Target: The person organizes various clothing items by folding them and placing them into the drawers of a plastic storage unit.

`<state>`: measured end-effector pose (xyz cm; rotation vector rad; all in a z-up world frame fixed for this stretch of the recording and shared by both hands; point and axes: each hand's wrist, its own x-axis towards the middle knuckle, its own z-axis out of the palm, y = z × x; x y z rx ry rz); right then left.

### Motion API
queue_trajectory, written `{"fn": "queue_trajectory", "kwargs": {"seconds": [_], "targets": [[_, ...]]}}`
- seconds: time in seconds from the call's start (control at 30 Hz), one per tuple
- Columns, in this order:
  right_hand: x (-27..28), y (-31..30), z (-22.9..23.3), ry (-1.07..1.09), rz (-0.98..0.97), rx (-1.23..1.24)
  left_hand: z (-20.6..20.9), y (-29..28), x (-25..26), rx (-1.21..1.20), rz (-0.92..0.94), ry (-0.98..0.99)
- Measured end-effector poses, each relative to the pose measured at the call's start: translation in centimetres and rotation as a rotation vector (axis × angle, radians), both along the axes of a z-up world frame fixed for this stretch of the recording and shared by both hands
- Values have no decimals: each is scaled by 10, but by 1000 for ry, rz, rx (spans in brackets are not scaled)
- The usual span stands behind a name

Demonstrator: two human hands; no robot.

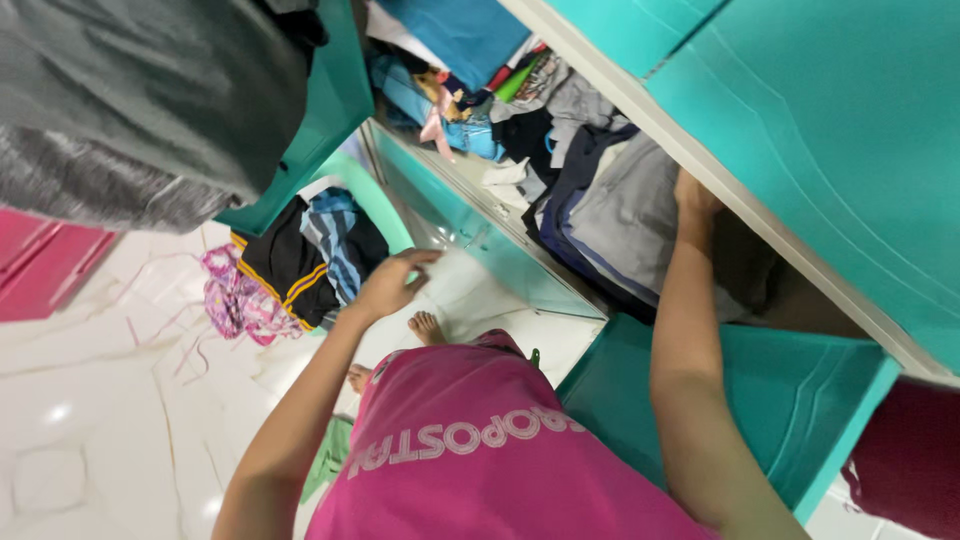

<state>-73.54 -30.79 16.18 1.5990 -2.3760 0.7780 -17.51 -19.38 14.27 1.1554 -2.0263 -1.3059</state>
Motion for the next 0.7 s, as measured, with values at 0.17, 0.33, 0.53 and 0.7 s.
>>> {"fn": "queue_trajectory", "kwargs": {"seconds": [0.17, 0.33, 0.53, 0.7], "targets": [[63, -15, 23, -187, -167, 193, -16, 76, 94, 100, 380, -86], [45, -12, 20, -115, 82, -112, -19, 121, 128, 154, 614, 6], [141, 53, 49, -157, 380, -463, -21, 132, 117, 182, 702, 91], [285, 98, 31, -828, 500, -364, -3, 95, 80, 172, 539, 69]]}}
